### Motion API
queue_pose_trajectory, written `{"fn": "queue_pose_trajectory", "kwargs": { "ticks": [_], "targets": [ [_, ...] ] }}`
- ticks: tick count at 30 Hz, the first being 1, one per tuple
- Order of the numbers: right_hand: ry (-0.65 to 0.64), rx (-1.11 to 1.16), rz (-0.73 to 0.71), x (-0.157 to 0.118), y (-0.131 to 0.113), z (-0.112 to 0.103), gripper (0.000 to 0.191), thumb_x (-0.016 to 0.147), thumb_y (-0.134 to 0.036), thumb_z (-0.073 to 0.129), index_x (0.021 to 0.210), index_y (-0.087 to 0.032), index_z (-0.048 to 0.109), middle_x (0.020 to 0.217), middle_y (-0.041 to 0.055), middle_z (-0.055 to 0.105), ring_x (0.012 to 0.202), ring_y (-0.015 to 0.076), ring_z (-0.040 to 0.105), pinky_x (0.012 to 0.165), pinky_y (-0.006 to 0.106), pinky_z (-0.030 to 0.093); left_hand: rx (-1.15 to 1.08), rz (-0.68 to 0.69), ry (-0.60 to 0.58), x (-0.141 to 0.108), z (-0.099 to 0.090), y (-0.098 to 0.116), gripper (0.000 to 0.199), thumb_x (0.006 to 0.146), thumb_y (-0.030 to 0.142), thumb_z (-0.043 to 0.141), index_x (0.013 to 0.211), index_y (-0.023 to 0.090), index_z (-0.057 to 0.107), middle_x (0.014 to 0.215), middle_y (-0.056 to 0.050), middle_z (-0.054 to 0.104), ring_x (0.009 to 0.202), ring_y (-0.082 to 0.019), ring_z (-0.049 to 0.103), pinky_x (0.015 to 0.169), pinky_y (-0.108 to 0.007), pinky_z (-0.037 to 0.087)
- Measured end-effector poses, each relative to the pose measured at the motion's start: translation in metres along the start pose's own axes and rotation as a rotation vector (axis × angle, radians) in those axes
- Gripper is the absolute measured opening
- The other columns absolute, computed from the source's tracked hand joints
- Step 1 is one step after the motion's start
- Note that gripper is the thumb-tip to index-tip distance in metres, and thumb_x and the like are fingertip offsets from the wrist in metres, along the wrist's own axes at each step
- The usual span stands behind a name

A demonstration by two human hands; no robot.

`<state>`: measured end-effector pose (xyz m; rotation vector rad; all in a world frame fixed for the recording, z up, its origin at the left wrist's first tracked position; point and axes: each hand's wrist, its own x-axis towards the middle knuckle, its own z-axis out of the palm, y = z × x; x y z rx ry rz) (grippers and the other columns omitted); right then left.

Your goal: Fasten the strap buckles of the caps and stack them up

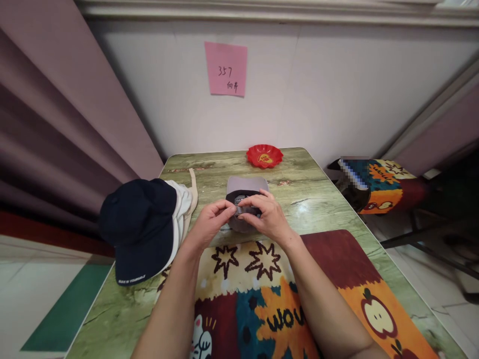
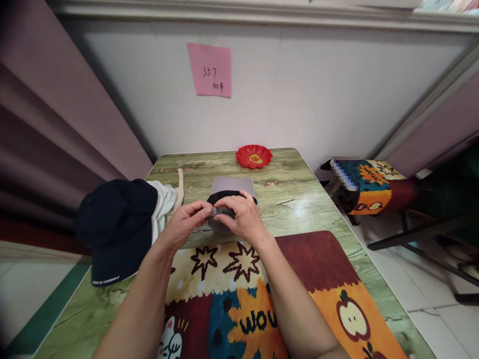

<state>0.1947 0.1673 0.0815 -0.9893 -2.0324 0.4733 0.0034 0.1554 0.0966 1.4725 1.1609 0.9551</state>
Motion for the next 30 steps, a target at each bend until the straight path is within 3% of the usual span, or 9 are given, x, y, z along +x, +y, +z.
{"fn": "queue_pose_trajectory", "kwargs": {
  "ticks": [9, 11, 14, 17, 22, 26, 30],
  "targets": [
    [-0.068, 0.075, 0.080, -0.001, 0.003, -0.003, 0.020, 0.085, -0.030, 0.069, 0.105, -0.027, 0.068, 0.104, 0.0013, 0.075, 0.096, 0.0194, 0.068, 0.112, 0.046, 0.029, -0.053, 0.018, -0.020, 0.000, -0.005, -0.005, 0.024, 0.084, 0.040, 0.065, 0.085, 0.016, 0.065, 0.076, 0.001, 0.054, 0.067, -0.012, 0.042, 0.062, -0.024, 0.035],
    [-0.111, 0.104, 0.099, 0.000, 0.003, -0.007, 0.011, 0.087, -0.032, 0.065, 0.096, -0.026, 0.070, 0.097, 0.0008, 0.075, 0.091, 0.0189, 0.067, 0.105, 0.041, 0.036, -0.048, 0.027, -0.030, 0.000, -0.006, -0.003, 0.025, 0.085, 0.041, 0.064, 0.084, 0.016, 0.064, 0.075, 0.001, 0.053, 0.066, -0.011, 0.041, 0.061, -0.024, 0.034],
    [-0.129, 0.143, 0.150, 0.001, 0.001, -0.012, 0.017, 0.091, -0.032, 0.057, 0.084, -0.022, 0.069, 0.083, 0.0004, 0.071, 0.078, 0.0164, 0.063, 0.082, 0.030, 0.044, -0.040, 0.036, -0.055, 0.000, -0.005, -0.001, 0.026, 0.086, 0.042, 0.061, 0.081, 0.017, 0.064, 0.072, 0.002, 0.051, 0.064, -0.012, 0.040, 0.061, -0.024, 0.034],
    [-0.120, 0.197, 0.183, 0.002, -0.004, -0.010, 0.026, 0.093, -0.031, 0.049, 0.074, -0.020, 0.062, 0.073, -0.0004, 0.063, 0.070, 0.0138, 0.056, 0.068, 0.025, 0.040, -0.015, 0.036, -0.087, 0.000, -0.001, 0.000, 0.030, 0.089, 0.044, 0.058, 0.079, 0.016, 0.064, 0.071, 0.001, 0.052, 0.067, -0.013, 0.043, 0.063, -0.025, 0.035],
    [-0.103, 0.250, 0.229, 0.002, -0.009, -0.001, 0.035, 0.096, -0.033, 0.042, 0.064, -0.019, 0.047, 0.063, -0.0029, 0.050, 0.061, 0.0108, 0.046, 0.061, 0.024, 0.033, -0.029, 0.045, -0.113, 0.002, 0.007, -0.004, 0.031, 0.086, 0.042, 0.063, 0.072, 0.015, 0.063, 0.070, 0.000, 0.053, 0.068, -0.012, 0.044, 0.064, -0.025, 0.035],
    [-0.148, 0.312, 0.258, 0.000, -0.006, 0.002, 0.040, 0.095, -0.044, 0.048, 0.064, -0.019, 0.050, 0.061, -0.0036, 0.048, 0.060, 0.0103, 0.044, 0.059, 0.024, 0.032, -0.099, 0.025, -0.091, 0.004, 0.013, -0.010, 0.032, 0.087, 0.042, 0.062, 0.069, 0.015, 0.060, 0.067, 0.001, 0.049, 0.066, -0.012, 0.041, 0.062, -0.024, 0.034],
    [-0.154, 0.532, 0.318, 0.000, 0.000, 0.008, 0.045, 0.093, -0.053, 0.050, 0.066, -0.018, 0.058, 0.061, -0.0028, 0.051, 0.058, 0.0105, 0.044, 0.058, 0.024, 0.034, -0.245, -0.012, -0.112, 0.005, 0.019, -0.015, 0.032, 0.088, 0.041, 0.061, 0.070, 0.015, 0.062, 0.070, -0.001, 0.054, 0.070, -0.014, 0.047, 0.067, -0.025, 0.037]
  ]
}}
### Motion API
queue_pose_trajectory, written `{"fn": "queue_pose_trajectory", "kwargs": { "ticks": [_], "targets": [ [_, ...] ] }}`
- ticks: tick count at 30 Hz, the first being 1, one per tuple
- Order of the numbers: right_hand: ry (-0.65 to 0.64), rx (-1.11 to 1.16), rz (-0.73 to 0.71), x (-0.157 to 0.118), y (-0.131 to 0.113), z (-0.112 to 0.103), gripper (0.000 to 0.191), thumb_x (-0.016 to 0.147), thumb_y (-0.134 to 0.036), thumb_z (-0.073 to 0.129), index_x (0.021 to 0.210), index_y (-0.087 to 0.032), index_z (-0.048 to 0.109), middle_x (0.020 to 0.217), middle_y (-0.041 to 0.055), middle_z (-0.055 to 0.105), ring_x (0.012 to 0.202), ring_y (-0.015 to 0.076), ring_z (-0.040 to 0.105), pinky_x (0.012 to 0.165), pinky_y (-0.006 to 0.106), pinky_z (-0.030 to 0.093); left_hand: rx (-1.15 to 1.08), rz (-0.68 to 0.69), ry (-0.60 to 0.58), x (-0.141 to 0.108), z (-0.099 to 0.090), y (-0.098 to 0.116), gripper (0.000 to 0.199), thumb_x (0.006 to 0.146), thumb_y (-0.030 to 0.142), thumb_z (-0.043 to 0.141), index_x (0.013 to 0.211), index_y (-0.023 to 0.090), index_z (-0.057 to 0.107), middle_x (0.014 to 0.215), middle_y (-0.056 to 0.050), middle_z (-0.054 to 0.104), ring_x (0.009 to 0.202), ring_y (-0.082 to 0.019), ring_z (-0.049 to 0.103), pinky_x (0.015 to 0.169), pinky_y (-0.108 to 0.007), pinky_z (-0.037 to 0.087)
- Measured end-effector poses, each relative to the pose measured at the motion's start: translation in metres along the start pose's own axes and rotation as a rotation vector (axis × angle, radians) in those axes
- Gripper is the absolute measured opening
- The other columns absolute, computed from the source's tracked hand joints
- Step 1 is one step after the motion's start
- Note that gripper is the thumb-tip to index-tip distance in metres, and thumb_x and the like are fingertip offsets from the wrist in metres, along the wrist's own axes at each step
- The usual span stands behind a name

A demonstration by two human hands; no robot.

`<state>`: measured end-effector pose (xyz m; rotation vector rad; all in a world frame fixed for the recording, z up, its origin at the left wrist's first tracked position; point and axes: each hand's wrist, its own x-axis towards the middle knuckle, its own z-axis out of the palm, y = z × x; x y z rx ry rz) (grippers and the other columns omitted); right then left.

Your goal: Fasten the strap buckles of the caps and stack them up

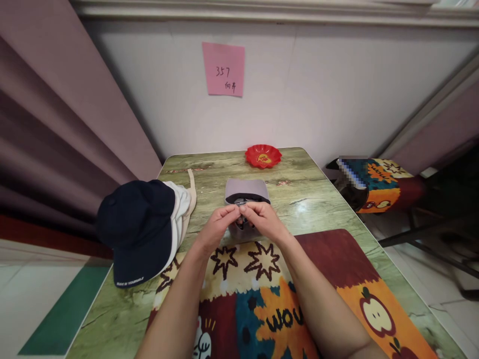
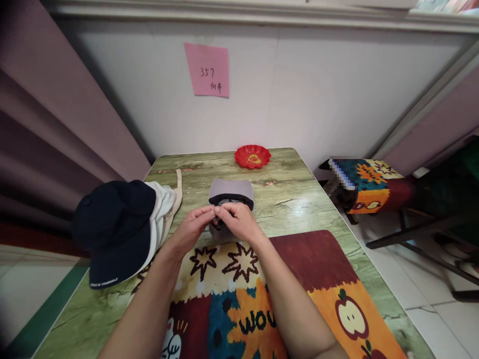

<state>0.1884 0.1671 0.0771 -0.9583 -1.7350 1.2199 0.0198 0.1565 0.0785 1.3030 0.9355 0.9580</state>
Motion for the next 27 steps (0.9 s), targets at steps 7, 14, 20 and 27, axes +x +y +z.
{"fn": "queue_pose_trajectory", "kwargs": {
  "ticks": [7, 14, 20, 27],
  "targets": [
    [0.028, 0.417, 0.133, 0.002, 0.005, 0.016, 0.045, 0.085, -0.058, 0.060, 0.066, -0.017, 0.062, 0.061, -0.0009, 0.059, 0.055, 0.0100, 0.045, 0.056, 0.024, 0.036, -0.256, -0.056, -0.061, 0.001, 0.002, -0.002, 0.031, 0.084, 0.040, 0.065, 0.068, 0.014, 0.065, 0.073, -0.005, 0.061, 0.072, -0.016, 0.052, 0.070, -0.027, 0.041],
    [0.044, 0.635, 0.183, 0.004, 0.016, 0.027, 0.038, 0.081, -0.054, 0.066, 0.071, -0.017, 0.066, 0.062, 0.0005, 0.063, 0.054, 0.0098, 0.047, 0.054, 0.023, 0.033, -0.193, 0.001, -0.001, 0.001, 0.002, -0.007, 0.032, 0.085, 0.037, 0.062, 0.061, 0.015, 0.060, 0.065, -0.003, 0.058, 0.067, -0.015, 0.052, 0.066, -0.027, 0.038],
    [0.061, 0.616, 0.141, 0.004, 0.022, 0.027, 0.040, 0.082, -0.056, 0.065, 0.069, -0.018, 0.064, 0.063, 0.0004, 0.062, 0.053, 0.0098, 0.043, 0.054, 0.024, 0.033, -0.246, 0.019, 0.032, 0.003, 0.007, -0.010, 0.034, 0.087, 0.035, 0.060, 0.060, 0.016, 0.055, 0.064, -0.002, 0.056, 0.067, -0.015, 0.053, 0.068, -0.027, 0.039],
    [-0.078, 0.018, 0.028, -0.001, 0.011, -0.020, 0.042, 0.090, -0.055, 0.056, 0.073, -0.018, 0.063, 0.065, -0.0019, 0.055, 0.062, 0.0116, 0.048, 0.062, 0.024, 0.036, 0.110, 0.057, 0.008, -0.002, -0.016, 0.002, 0.032, 0.088, 0.042, 0.062, 0.070, 0.016, 0.061, 0.070, 0.000, 0.055, 0.069, -0.014, 0.049, 0.067, -0.025, 0.038]
  ]
}}
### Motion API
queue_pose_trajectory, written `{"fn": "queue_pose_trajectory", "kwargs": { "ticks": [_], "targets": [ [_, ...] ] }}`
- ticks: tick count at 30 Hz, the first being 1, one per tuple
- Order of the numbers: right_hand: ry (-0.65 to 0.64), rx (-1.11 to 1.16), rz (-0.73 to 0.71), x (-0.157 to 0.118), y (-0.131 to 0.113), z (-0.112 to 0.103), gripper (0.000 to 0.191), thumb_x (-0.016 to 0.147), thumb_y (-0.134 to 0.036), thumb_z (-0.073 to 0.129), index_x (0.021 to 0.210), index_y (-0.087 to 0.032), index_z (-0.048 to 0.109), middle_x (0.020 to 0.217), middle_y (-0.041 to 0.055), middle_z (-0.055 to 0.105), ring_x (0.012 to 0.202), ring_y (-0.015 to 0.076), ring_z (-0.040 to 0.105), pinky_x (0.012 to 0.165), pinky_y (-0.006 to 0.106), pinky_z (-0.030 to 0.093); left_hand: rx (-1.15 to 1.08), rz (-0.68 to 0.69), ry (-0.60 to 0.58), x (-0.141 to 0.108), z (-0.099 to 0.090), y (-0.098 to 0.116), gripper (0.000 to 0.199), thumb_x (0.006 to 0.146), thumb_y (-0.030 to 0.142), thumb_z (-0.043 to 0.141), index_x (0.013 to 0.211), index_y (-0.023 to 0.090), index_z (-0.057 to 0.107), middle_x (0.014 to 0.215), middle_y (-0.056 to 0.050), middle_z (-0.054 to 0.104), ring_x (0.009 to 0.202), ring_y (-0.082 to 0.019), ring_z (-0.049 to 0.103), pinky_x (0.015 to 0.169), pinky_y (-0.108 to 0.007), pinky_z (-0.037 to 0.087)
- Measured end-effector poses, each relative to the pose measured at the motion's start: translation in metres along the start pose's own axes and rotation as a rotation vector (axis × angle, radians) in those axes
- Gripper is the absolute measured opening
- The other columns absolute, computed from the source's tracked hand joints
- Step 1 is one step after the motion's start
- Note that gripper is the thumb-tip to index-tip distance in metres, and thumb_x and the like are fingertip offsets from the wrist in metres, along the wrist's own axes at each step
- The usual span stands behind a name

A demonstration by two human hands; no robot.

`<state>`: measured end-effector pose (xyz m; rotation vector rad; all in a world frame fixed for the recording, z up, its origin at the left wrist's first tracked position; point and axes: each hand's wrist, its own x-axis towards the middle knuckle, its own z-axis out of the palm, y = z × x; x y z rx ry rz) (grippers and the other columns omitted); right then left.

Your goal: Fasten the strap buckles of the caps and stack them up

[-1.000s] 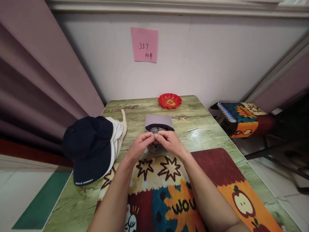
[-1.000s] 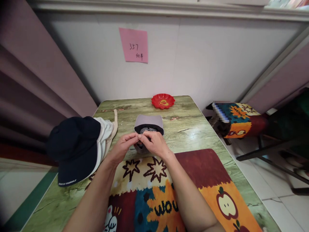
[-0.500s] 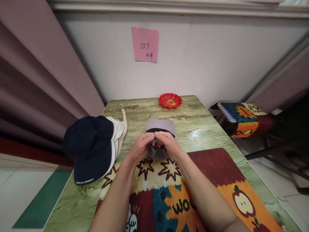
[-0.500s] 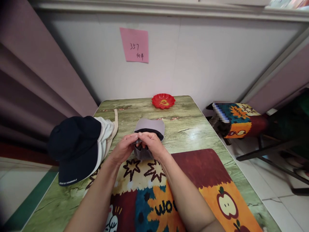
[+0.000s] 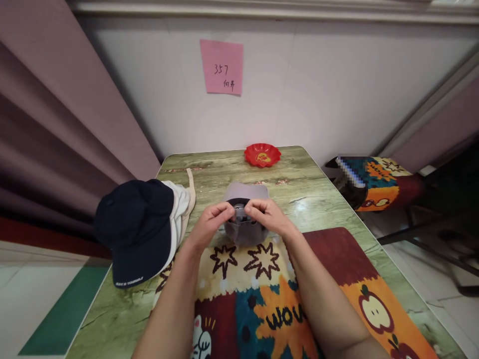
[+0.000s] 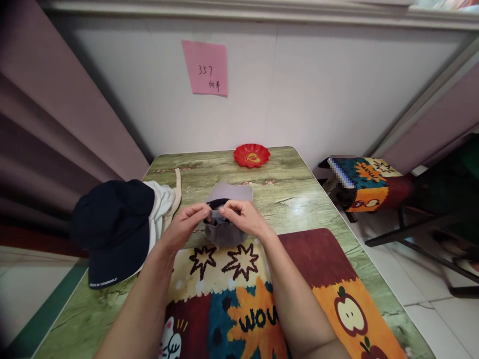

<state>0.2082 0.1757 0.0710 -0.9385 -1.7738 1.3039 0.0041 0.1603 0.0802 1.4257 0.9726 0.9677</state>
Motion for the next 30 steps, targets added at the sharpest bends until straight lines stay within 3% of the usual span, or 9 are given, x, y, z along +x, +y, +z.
{"fn": "queue_pose_trajectory", "kwargs": {
  "ticks": [3, 9, 12, 15, 18, 20, 23, 30],
  "targets": [
    [-0.016, -0.128, 0.024, -0.003, -0.006, -0.012, 0.034, 0.089, -0.048, 0.059, 0.077, -0.017, 0.066, 0.067, -0.0016, 0.058, 0.062, 0.0114, 0.049, 0.061, 0.024, 0.037, 0.196, 0.020, 0.011, -0.001, -0.005, 0.004, 0.033, 0.087, 0.042, 0.064, 0.066, 0.016, 0.059, 0.066, 0.001, 0.054, 0.066, -0.013, 0.048, 0.065, -0.025, 0.037],
    [0.032, -0.191, -0.018, -0.006, -0.010, -0.015, 0.031, 0.090, -0.042, 0.058, 0.075, -0.016, 0.066, 0.071, 0.0003, 0.063, 0.068, 0.0133, 0.054, 0.065, 0.024, 0.039, 0.343, 0.089, 0.016, 0.000, -0.003, 0.008, 0.033, 0.088, 0.041, 0.061, 0.064, 0.017, 0.061, 0.067, 0.000, 0.058, 0.068, -0.014, 0.052, 0.068, -0.026, 0.039],
    [0.042, -0.222, -0.017, -0.007, -0.011, -0.018, 0.029, 0.090, -0.041, 0.058, 0.075, -0.017, 0.066, 0.070, -0.0001, 0.063, 0.067, 0.0134, 0.053, 0.063, 0.024, 0.038, 0.310, 0.048, 0.019, -0.001, -0.003, 0.008, 0.033, 0.086, 0.042, 0.063, 0.064, 0.017, 0.063, 0.066, 0.000, 0.059, 0.066, -0.014, 0.053, 0.066, -0.025, 0.040],
    [0.074, -0.232, -0.013, -0.008, -0.009, -0.024, 0.029, 0.090, -0.040, 0.058, 0.072, -0.018, 0.066, 0.066, -0.0011, 0.061, 0.064, 0.0133, 0.051, 0.062, 0.024, 0.038, 0.167, -0.055, -0.027, -0.003, -0.004, 0.009, 0.023, 0.079, 0.041, 0.071, 0.084, 0.018, 0.067, 0.073, 0.000, 0.062, 0.067, -0.015, 0.055, 0.064, -0.025, 0.042],
    [0.116, -0.220, -0.004, -0.009, -0.009, -0.028, 0.027, 0.089, -0.039, 0.059, 0.075, -0.018, 0.068, 0.069, -0.0005, 0.063, 0.066, 0.0140, 0.053, 0.066, 0.025, 0.040, 0.092, -0.080, -0.046, -0.004, -0.005, 0.008, 0.042, 0.070, 0.033, 0.080, 0.105, 0.022, 0.059, 0.084, 0.001, 0.062, 0.069, -0.013, 0.055, 0.063, -0.023, 0.042],
    [0.111, -0.226, -0.002, -0.009, -0.012, -0.028, 0.021, 0.085, -0.039, 0.065, 0.090, -0.019, 0.072, 0.078, 0.0001, 0.066, 0.072, 0.0152, 0.056, 0.069, 0.026, 0.041, 0.096, -0.039, -0.019, -0.004, -0.004, 0.007, 0.038, 0.072, 0.031, 0.079, 0.100, 0.022, 0.054, 0.084, 0.002, 0.060, 0.070, -0.012, 0.054, 0.063, -0.021, 0.040],
    [0.093, -0.278, -0.035, -0.008, -0.017, -0.023, 0.036, 0.076, -0.037, 0.076, 0.110, -0.024, 0.072, 0.086, 0.0002, 0.068, 0.078, 0.0167, 0.058, 0.071, 0.026, 0.042, 0.093, -0.006, -0.002, -0.002, 0.000, 0.004, 0.031, 0.077, 0.030, 0.073, 0.092, 0.022, 0.047, 0.082, 0.004, 0.056, 0.070, -0.011, 0.051, 0.063, -0.021, 0.039],
    [0.171, -0.399, -0.212, -0.001, -0.019, -0.003, 0.024, 0.080, -0.032, 0.076, 0.104, -0.027, 0.075, 0.090, 0.0013, 0.072, 0.081, 0.0173, 0.062, 0.081, 0.030, 0.043, 0.159, 0.058, 0.106, 0.001, 0.012, 0.006, 0.027, 0.078, 0.030, 0.073, 0.092, 0.020, 0.053, 0.081, 0.002, 0.057, 0.071, -0.012, 0.052, 0.064, -0.022, 0.039]
  ]
}}
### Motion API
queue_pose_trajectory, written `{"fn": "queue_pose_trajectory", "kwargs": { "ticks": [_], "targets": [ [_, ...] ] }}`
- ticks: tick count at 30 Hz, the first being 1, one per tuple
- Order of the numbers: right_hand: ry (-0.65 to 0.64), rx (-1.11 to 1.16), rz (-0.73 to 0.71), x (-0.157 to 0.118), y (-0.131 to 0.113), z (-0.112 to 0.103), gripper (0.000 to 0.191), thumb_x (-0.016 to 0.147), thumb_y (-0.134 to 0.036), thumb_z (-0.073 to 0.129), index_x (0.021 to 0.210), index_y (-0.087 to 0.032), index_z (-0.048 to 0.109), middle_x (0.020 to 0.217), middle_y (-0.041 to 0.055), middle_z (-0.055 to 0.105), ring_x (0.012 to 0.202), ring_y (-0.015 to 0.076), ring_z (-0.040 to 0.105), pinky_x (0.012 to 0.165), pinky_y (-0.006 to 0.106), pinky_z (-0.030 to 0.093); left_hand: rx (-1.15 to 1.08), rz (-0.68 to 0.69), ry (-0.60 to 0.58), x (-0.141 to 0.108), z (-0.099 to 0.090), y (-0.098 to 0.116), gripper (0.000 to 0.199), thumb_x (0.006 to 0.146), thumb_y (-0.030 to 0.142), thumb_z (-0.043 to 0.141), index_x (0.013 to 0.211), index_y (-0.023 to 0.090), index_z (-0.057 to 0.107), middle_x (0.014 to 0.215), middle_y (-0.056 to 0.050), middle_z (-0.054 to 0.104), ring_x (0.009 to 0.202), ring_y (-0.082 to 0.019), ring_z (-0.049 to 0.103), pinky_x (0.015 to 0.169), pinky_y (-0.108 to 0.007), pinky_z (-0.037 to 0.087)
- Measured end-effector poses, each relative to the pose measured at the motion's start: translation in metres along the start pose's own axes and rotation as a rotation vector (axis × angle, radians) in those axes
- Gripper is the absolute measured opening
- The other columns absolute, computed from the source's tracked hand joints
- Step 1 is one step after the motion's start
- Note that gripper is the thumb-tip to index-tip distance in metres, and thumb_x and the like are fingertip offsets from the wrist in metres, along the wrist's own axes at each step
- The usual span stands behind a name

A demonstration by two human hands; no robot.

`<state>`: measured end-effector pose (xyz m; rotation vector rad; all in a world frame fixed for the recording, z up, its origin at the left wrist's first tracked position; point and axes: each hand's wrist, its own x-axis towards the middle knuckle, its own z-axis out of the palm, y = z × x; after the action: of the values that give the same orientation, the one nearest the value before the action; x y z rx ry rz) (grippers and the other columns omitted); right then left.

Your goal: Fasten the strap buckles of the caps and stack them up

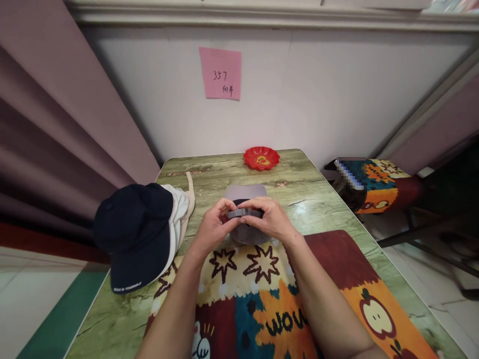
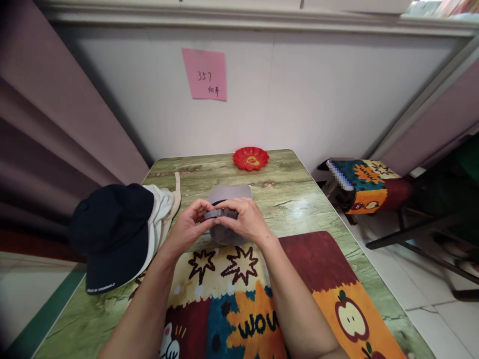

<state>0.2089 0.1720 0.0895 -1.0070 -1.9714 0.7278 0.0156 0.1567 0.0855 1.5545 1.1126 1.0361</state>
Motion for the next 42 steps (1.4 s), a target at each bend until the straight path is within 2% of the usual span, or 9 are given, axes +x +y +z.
{"fn": "queue_pose_trajectory", "kwargs": {
  "ticks": [4, 7, 13, 21, 24, 26, 29, 34, 42],
  "targets": [
    [0.079, -0.025, -0.029, 0.000, 0.001, 0.002, 0.021, 0.080, -0.031, 0.077, 0.100, -0.026, 0.075, 0.085, 0.0017, 0.072, 0.080, 0.0182, 0.063, 0.083, 0.031, 0.043, 0.090, 0.024, 0.157, 0.000, -0.006, 0.004, 0.031, 0.074, 0.033, 0.077, 0.096, 0.019, 0.062, 0.076, 0.002, 0.057, 0.065, -0.011, 0.051, 0.059, -0.023, 0.038],
    [0.126, -0.026, -0.050, 0.000, 0.001, 0.003, 0.022, 0.080, -0.032, 0.078, 0.101, -0.025, 0.075, 0.085, 0.0022, 0.072, 0.082, 0.0190, 0.063, 0.083, 0.032, 0.043, -0.007, -0.027, 0.219, 0.000, -0.009, 0.007, 0.029, 0.075, 0.041, 0.076, 0.085, 0.019, 0.061, 0.069, 0.003, 0.058, 0.060, -0.011, 0.052, 0.056, -0.022, 0.039],
    [0.104, -0.006, -0.056, 0.000, -0.001, 0.008, 0.019, 0.081, -0.027, 0.075, 0.100, -0.028, 0.075, 0.088, 0.0024, 0.073, 0.085, 0.0200, 0.064, 0.087, 0.035, 0.043, -0.223, -0.207, 0.079, -0.001, 0.003, 0.007, 0.034, 0.076, 0.048, 0.074, 0.074, 0.017, 0.061, 0.059, 0.002, 0.060, 0.045, -0.009, 0.048, 0.044, -0.021, 0.035],
    [0.090, -0.034, -0.068, -0.001, -0.005, 0.006, 0.021, 0.082, -0.024, 0.073, 0.103, -0.027, 0.074, 0.090, 0.0029, 0.073, 0.087, 0.0202, 0.064, 0.088, 0.035, 0.044, -0.230, -0.161, 0.074, -0.003, 0.011, 0.012, 0.028, 0.077, 0.042, 0.073, 0.073, 0.017, 0.063, 0.061, 0.001, 0.062, 0.051, -0.010, 0.053, 0.048, -0.021, 0.041],
    [0.094, -0.037, -0.086, -0.001, -0.006, 0.006, 0.021, 0.082, -0.025, 0.073, 0.103, -0.027, 0.073, 0.090, 0.0028, 0.072, 0.088, 0.0204, 0.064, 0.088, 0.035, 0.044, -0.201, -0.156, 0.131, -0.002, 0.010, 0.013, 0.030, 0.078, 0.044, 0.072, 0.071, 0.017, 0.061, 0.057, 0.002, 0.058, 0.050, -0.009, 0.050, 0.049, -0.020, 0.041],
    [0.099, -0.029, -0.090, -0.001, -0.007, 0.005, 0.021, 0.083, -0.026, 0.073, 0.104, -0.027, 0.073, 0.091, 0.0028, 0.072, 0.087, 0.0203, 0.064, 0.087, 0.034, 0.044, -0.191, -0.148, 0.218, -0.001, 0.007, 0.012, 0.031, 0.077, 0.045, 0.073, 0.072, 0.018, 0.059, 0.056, 0.004, 0.056, 0.049, -0.009, 0.050, 0.049, -0.020, 0.041],
    [0.096, -0.014, -0.073, -0.001, -0.008, 0.005, 0.022, 0.083, -0.026, 0.072, 0.105, -0.027, 0.072, 0.093, 0.0027, 0.073, 0.088, 0.0205, 0.064, 0.087, 0.034, 0.045, -0.193, -0.142, 0.321, 0.000, 0.001, 0.013, 0.034, 0.074, 0.048, 0.075, 0.075, 0.018, 0.060, 0.063, 0.003, 0.059, 0.052, -0.009, 0.053, 0.047, -0.020, 0.041],
    [0.089, 0.038, -0.035, -0.001, -0.006, 0.006, 0.022, 0.083, -0.024, 0.071, 0.105, -0.026, 0.071, 0.099, 0.0033, 0.074, 0.092, 0.0213, 0.065, 0.085, 0.034, 0.046, -0.281, -0.285, 0.146, -0.001, 0.001, 0.014, 0.047, 0.077, 0.063, 0.065, 0.075, 0.016, 0.059, 0.063, 0.000, 0.062, 0.047, -0.011, 0.056, 0.041, -0.021, 0.040],
    [0.065, 0.082, -0.012, -0.001, -0.004, 0.006, 0.022, 0.083, -0.022, 0.070, 0.105, -0.026, 0.071, 0.101, 0.0033, 0.074, 0.094, 0.0214, 0.066, 0.086, 0.034, 0.047, -0.347, -0.285, 0.162, -0.002, 0.008, 0.009, 0.039, 0.068, 0.046, 0.081, 0.079, 0.018, 0.056, 0.058, 0.002, 0.064, 0.048, -0.011, 0.058, 0.045, -0.020, 0.045]
  ]
}}
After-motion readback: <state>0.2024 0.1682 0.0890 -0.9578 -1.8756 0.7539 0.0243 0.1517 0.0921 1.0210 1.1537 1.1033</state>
